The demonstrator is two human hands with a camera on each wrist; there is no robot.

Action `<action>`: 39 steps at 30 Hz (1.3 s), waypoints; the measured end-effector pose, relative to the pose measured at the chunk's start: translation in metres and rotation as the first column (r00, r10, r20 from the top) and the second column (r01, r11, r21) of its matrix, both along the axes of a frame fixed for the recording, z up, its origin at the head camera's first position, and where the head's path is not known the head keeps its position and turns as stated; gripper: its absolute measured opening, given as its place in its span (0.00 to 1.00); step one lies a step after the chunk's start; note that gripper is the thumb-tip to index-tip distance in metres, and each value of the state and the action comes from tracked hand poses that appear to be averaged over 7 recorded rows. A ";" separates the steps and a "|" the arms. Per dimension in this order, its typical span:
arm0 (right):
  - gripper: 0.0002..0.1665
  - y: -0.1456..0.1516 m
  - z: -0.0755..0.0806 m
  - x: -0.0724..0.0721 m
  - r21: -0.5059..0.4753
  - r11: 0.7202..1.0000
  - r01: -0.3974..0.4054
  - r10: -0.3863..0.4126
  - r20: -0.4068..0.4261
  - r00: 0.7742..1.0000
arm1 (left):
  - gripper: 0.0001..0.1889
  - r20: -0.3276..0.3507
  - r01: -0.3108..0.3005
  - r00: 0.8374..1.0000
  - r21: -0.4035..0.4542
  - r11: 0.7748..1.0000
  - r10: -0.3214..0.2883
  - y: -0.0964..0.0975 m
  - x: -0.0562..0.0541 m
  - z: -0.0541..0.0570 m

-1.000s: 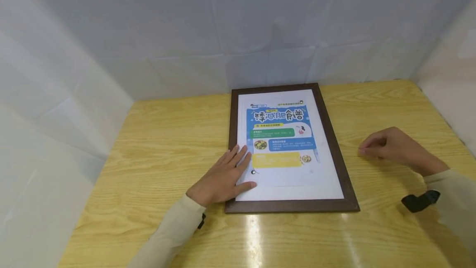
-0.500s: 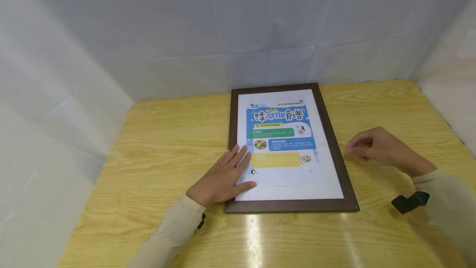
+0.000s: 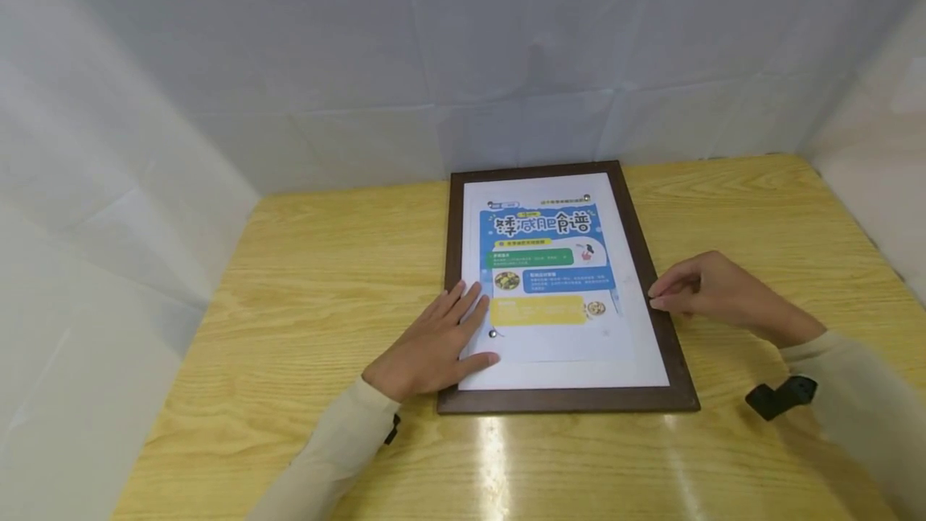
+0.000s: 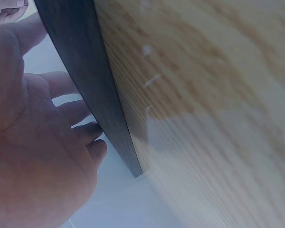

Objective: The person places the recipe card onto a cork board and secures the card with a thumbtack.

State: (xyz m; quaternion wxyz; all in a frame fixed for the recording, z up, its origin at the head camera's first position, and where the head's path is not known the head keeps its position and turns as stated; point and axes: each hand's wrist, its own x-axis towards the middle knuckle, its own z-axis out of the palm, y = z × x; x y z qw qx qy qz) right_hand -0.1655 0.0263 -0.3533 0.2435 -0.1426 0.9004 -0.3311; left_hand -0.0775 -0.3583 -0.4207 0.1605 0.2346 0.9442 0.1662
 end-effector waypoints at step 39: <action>0.12 -0.028 -0.012 0.004 -0.068 0.996 -0.051 0.053 0.036 0.998 | 0.43 0.015 -0.007 1.000 -0.003 1.000 0.007 0.001 0.000 0.002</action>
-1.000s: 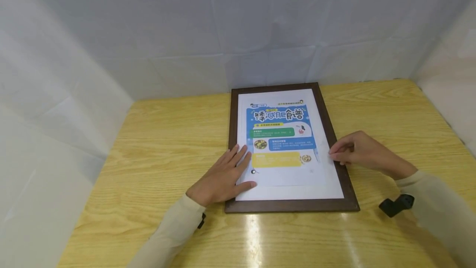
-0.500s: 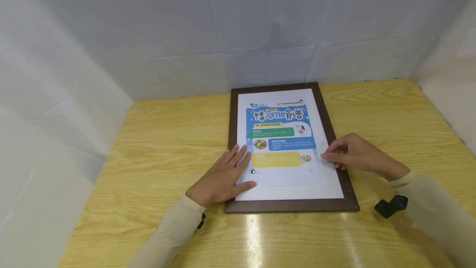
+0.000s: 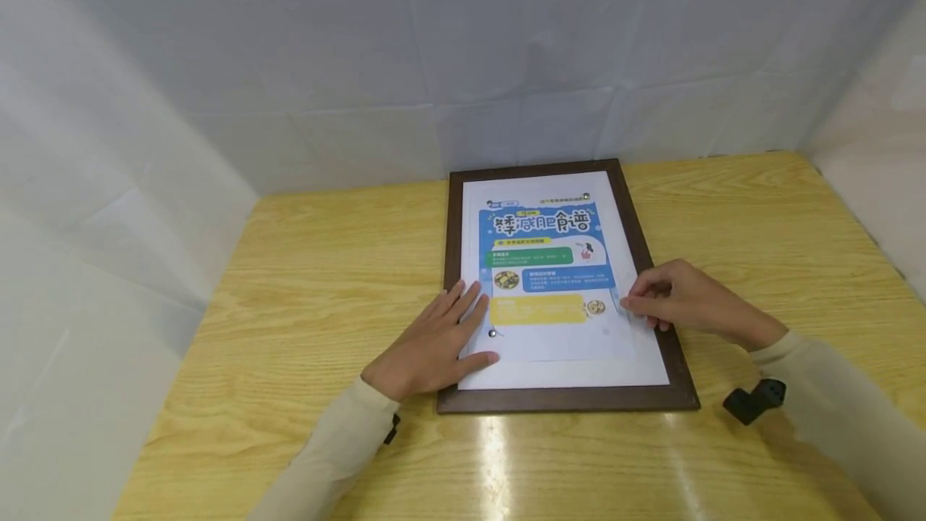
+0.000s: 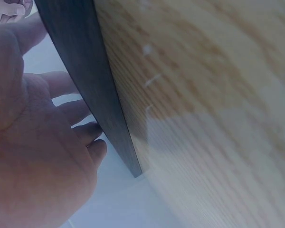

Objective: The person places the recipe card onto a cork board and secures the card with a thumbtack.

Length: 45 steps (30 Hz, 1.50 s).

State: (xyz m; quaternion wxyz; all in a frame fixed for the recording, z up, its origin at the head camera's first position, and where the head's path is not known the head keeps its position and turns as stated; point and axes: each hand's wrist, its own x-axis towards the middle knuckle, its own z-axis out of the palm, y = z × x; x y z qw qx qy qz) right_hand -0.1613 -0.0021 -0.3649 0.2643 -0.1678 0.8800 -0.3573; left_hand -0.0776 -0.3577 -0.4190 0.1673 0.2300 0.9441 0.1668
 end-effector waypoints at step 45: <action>0.05 -0.023 -0.005 0.004 -0.001 0.999 -0.042 0.042 0.120 0.992 | 0.43 0.003 -0.002 1.000 0.023 1.000 0.002 0.000 -0.001 0.000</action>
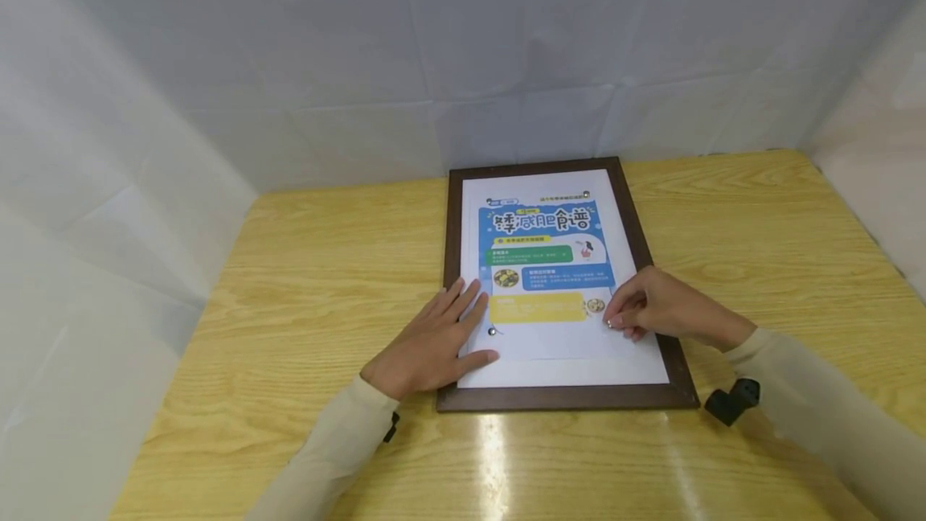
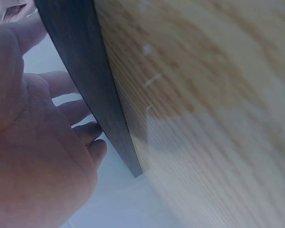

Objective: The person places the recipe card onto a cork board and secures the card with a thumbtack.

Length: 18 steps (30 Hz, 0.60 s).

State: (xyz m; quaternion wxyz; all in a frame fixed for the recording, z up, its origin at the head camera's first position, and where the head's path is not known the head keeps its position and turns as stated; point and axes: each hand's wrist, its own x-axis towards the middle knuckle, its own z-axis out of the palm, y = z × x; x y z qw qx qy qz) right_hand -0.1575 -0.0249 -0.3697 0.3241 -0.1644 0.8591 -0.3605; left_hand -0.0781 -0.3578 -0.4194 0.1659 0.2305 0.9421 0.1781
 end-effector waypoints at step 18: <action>0.04 -0.011 0.001 -0.005 0.093 0.995 -0.037 0.037 0.005 0.999 | 0.43 -0.002 -0.003 1.000 -0.021 1.000 0.003 0.001 0.000 -0.002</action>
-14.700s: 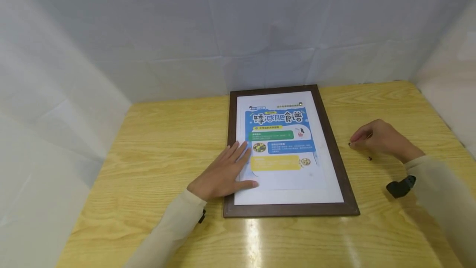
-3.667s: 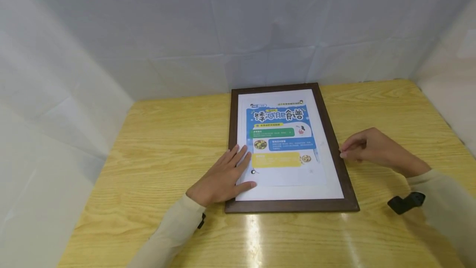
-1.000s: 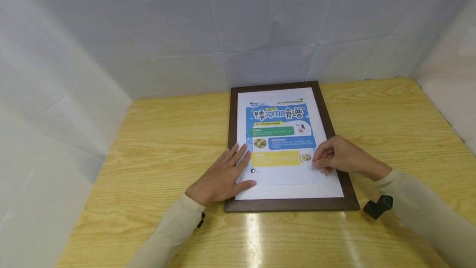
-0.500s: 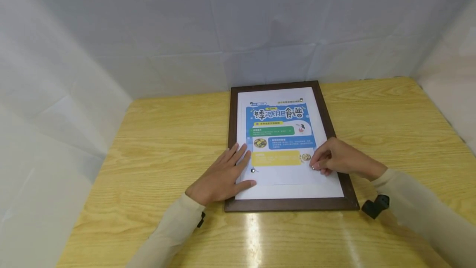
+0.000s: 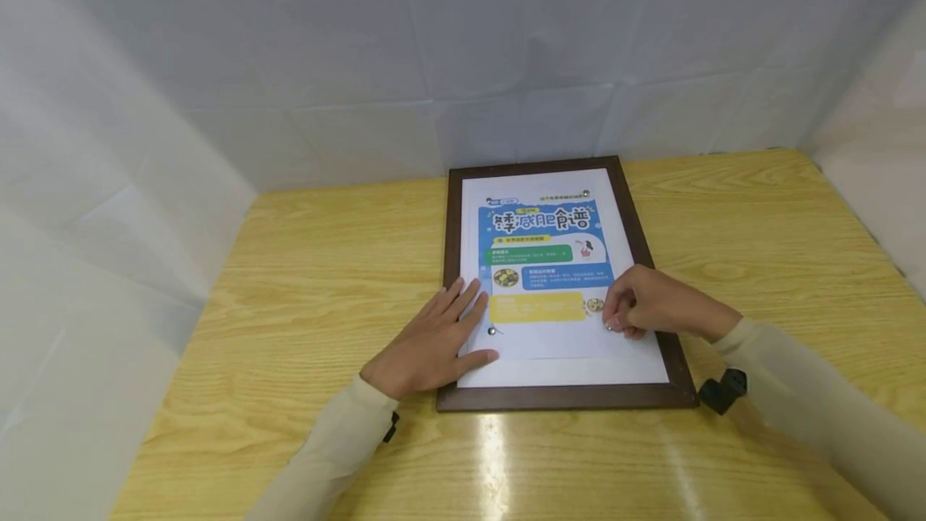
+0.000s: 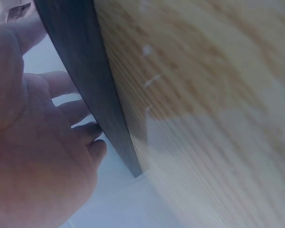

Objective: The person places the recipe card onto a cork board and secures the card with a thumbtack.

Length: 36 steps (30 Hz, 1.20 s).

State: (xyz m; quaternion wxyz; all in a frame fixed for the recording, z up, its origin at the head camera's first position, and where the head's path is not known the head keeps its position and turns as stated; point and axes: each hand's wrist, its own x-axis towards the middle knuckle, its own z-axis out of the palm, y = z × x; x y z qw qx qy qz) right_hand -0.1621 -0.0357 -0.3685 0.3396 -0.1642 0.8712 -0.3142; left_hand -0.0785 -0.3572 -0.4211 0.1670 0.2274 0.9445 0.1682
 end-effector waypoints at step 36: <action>0.03 -0.005 0.007 -0.001 0.069 0.998 -0.003 0.000 0.050 0.999 | 0.43 -0.006 0.008 1.000 -0.004 1.000 -0.008 -0.001 0.001 0.001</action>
